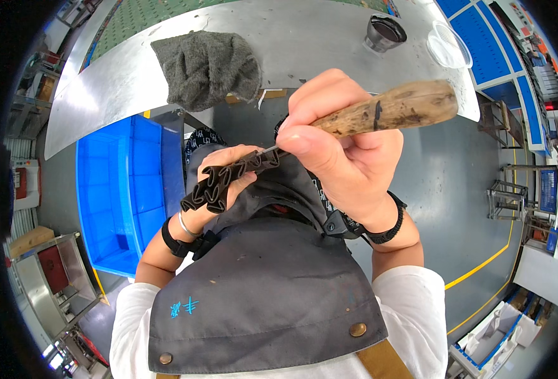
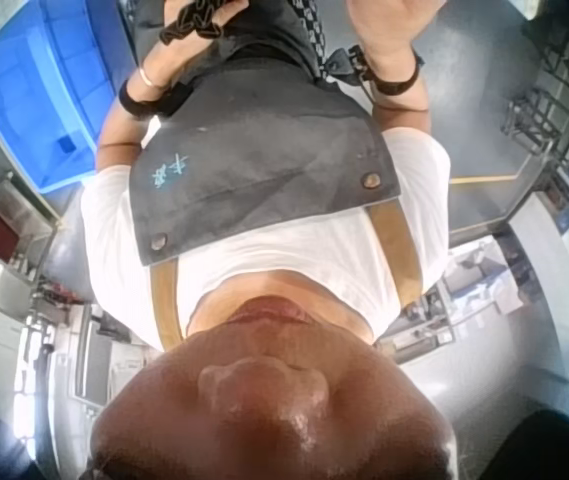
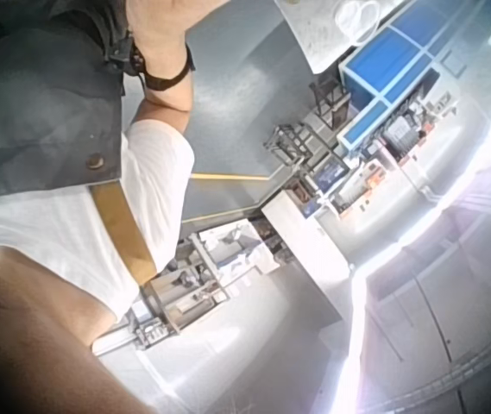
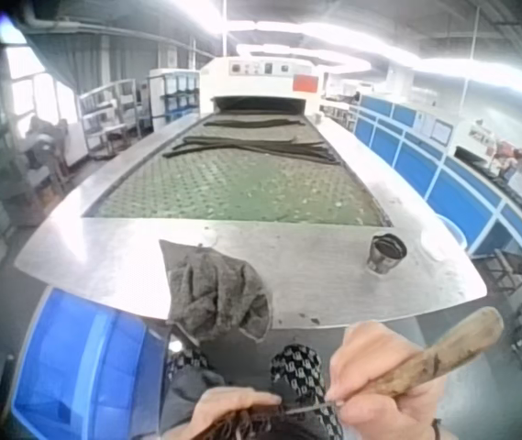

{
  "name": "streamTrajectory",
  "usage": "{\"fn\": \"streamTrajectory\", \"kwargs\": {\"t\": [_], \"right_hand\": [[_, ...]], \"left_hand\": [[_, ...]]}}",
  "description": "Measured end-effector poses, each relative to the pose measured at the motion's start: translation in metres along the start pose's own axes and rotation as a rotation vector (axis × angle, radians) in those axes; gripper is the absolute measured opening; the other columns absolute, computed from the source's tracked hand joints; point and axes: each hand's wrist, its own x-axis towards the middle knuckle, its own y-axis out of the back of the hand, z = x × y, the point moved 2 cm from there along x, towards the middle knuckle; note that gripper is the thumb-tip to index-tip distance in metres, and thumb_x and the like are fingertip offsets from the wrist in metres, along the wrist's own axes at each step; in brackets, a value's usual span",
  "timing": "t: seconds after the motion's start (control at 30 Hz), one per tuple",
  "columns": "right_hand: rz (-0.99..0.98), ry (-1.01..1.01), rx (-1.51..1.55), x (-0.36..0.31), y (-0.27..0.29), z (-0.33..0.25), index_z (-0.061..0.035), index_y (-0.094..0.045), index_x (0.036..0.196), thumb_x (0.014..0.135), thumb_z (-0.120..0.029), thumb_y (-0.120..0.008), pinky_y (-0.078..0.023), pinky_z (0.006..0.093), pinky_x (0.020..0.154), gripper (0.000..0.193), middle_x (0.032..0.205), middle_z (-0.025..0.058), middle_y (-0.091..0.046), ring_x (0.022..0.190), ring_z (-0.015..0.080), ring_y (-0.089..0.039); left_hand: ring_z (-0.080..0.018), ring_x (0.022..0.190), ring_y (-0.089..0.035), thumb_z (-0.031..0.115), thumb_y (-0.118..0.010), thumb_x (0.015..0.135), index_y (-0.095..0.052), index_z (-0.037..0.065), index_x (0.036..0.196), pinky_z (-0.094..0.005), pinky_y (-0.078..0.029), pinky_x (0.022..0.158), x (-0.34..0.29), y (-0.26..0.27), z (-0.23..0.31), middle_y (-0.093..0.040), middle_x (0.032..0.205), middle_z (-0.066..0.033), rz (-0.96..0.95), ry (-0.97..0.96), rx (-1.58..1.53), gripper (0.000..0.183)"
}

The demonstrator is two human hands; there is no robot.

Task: Dyeing the edges of a bundle of leather strips using an applicator tool.

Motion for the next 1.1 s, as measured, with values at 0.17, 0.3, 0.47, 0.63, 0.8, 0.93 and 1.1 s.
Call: {"fn": "streamTrajectory", "kwargs": {"t": [0.17,0.3,0.47,0.63,0.8,0.93,1.1], "right_hand": [[-0.063,0.067,0.042,0.0005,-0.0051,0.0039,0.0009,-0.057,0.075,0.071,-0.003,-0.064,-0.039,0.0244,0.058,0.009,0.074,0.0083,-0.055,0.067,0.0146,-0.049],[-0.068,0.048,-0.004,0.0006,-0.0033,0.0069,0.0014,-0.056,0.075,0.071,-0.002,-0.064,-0.039,0.0244,0.058,0.01,0.074,0.0091,-0.055,0.067,0.0147,-0.049],[0.029,-0.089,0.017,0.0001,0.0,0.0018,0.0016,-0.057,0.074,0.071,-0.002,-0.064,-0.039,0.0242,0.056,0.008,0.074,0.0087,-0.054,0.067,0.0148,-0.049],[-0.038,0.07,0.069,0.002,-0.0037,0.007,0.0015,-0.058,0.071,0.071,-0.001,-0.063,-0.038,0.0234,0.055,0.006,0.074,0.0078,-0.055,0.066,0.0139,-0.048],[-0.047,0.007,0.042,-0.0008,-0.0035,0.0078,0.0014,-0.057,0.072,0.071,0.0,-0.063,-0.039,0.0234,0.055,0.006,0.073,0.0077,-0.055,0.066,0.0138,-0.049],[-0.011,-0.056,0.028,0.0001,0.0004,0.001,0.001,-0.057,0.071,0.071,0.0,-0.064,-0.038,0.0234,0.055,0.007,0.072,0.0073,-0.054,0.065,0.0134,-0.049],[-0.058,-0.006,0.037,0.0039,-0.0032,-0.0002,0.0011,-0.056,0.071,0.07,0.0,-0.065,-0.038,0.0235,0.055,0.008,0.072,0.0076,-0.054,0.064,0.0135,-0.049]], "left_hand": [[-0.0212,0.061,-0.06,0.009,-0.063,0.068,-0.056,-0.002,0.093,-0.0269,-0.044,0.056,-0.0001,-0.0004,-0.0003,-0.061,0.072,-0.0103,0.03,-0.032,-0.007,0.029],[-0.021,0.061,-0.059,0.009,-0.064,0.068,-0.056,-0.002,0.094,-0.027,-0.044,0.057,0.0001,-0.001,0.0,-0.061,0.072,-0.0102,0.003,-0.007,-0.015,0.029],[-0.0217,0.063,-0.06,0.01,-0.063,0.069,-0.056,-0.002,0.094,-0.0273,-0.045,0.058,-0.0011,-0.0009,-0.0008,-0.061,0.075,-0.0109,-0.002,0.003,-0.025,0.029],[-0.0226,0.066,-0.061,0.01,-0.063,0.069,-0.056,-0.002,0.095,-0.0275,-0.046,0.061,-0.0005,-0.0008,0.0004,-0.062,0.078,-0.0118,-0.013,-0.006,-0.021,0.029],[-0.0224,0.066,-0.061,0.009,-0.063,0.069,-0.057,-0.001,0.095,-0.0278,-0.046,0.061,-0.0002,-0.0009,0.0,-0.062,0.078,-0.0117,-0.021,0.011,-0.049,0.028],[-0.0228,0.066,-0.061,0.009,-0.064,0.07,-0.057,-0.001,0.094,-0.0282,-0.046,0.06,-0.0013,0.0002,-0.001,-0.062,0.078,-0.0118,-0.049,0.045,-0.047,0.028],[-0.0237,0.065,-0.06,0.01,-0.064,0.071,-0.056,-0.001,0.093,-0.0284,-0.046,0.06,0.0,0.0007,0.0012,-0.062,0.078,-0.0122,-0.1,0.062,-0.02,0.026]]}}
